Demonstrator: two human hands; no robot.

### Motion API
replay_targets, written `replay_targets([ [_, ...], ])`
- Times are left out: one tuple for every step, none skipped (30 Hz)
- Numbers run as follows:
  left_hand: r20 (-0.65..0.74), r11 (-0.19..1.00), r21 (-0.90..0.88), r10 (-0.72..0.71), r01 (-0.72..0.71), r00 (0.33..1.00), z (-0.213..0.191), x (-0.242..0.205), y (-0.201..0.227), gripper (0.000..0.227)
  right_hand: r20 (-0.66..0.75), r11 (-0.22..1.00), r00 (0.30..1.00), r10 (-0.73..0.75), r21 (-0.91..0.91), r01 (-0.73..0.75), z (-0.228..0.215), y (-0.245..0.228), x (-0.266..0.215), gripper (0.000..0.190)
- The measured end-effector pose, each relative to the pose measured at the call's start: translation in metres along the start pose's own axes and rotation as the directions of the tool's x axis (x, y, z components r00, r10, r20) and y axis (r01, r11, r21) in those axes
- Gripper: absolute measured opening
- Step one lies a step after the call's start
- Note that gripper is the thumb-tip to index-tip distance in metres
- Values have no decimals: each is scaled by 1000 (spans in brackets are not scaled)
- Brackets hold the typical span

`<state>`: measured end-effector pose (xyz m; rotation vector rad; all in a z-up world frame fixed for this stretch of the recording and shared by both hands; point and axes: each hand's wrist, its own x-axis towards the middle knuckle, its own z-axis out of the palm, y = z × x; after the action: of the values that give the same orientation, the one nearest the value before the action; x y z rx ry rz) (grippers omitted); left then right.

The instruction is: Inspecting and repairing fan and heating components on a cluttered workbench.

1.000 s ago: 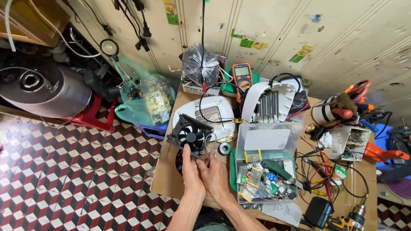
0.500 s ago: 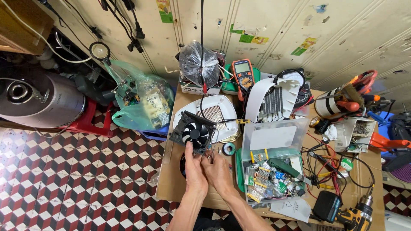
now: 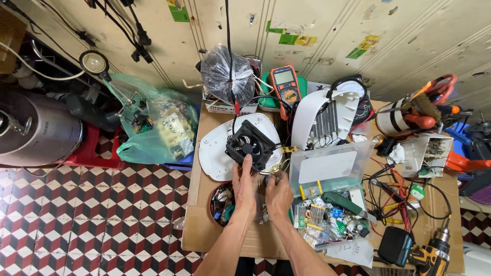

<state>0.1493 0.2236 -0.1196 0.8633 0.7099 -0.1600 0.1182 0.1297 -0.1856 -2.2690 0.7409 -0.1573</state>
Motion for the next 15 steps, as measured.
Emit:
replay_targets([
  [-5, 1000, 2, -4, 4, 1000, 1, 0, 0, 66, 4, 1000, 1000, 5, -2, -4, 8, 6, 3, 27],
  [-31, 998, 1, -55, 56, 998, 1, 0, 1, 67, -31, 1000, 999, 5, -30, -6, 16, 11, 6, 26],
  [-58, 994, -1, -107, 107, 993, 2, -2, 2, 69, -67, 998, 998, 5, -59, -9, 24, 15, 9, 26],
  [-60, 994, 0, -110, 110, 992, -2, 0, -2, 69, -65, 998, 998, 8, -60, -12, 26, 18, 7, 26],
  [-35, 998, -25, -57, 57, 998, -5, 1, -6, 69, -65, 996, 998, 16, -86, -22, 28, 20, 5, 26],
  [-8, 999, -54, -4, 3, 1000, -7, 2, -10, 69, -69, 993, 997, 21, -112, -29, 27, 22, 6, 26],
  [-5, 998, -56, -6, 6, 1000, -12, -2, -9, 69, -71, 993, 997, 22, -115, -30, 11, 12, -3, 26],
  [-12, 996, -91, -27, 26, 1000, -16, -5, -7, 69, -61, 1000, 998, -20, -7, 19, -6, 0, -10, 27],
  [-18, 991, -126, -49, 46, 999, -20, -9, -4, 68, -56, 993, 997, -62, 100, 67, -23, -12, -18, 28],
  [-15, 991, -127, -45, 43, 999, -30, -11, -3, 68, -58, 992, 996, -65, 102, 71, -40, -21, -29, 28],
  [-46, 994, -107, -30, 25, 998, -39, -14, -3, 67, 142, 994, 990, 1, 111, -17, -57, -28, -40, 32],
  [-72, 996, -85, -16, 10, 997, -47, -16, -3, 66, 333, 989, 941, 66, 103, -106, -75, -36, -50, 37],
  [-66, 996, -85, -14, 8, 998, -49, -24, 2, 66, 328, 989, 943, 64, 106, -104, -86, -27, -58, 37],
  [-36, 997, -80, -15, 12, 999, -51, -33, 7, 66, 401, 983, 914, 59, 134, -123, -96, -18, -65, 37],
  [-7, 997, -75, -15, 15, 1000, -53, -42, 11, 65, 472, 977, 880, 52, 160, -143, -106, -9, -73, 38],
])
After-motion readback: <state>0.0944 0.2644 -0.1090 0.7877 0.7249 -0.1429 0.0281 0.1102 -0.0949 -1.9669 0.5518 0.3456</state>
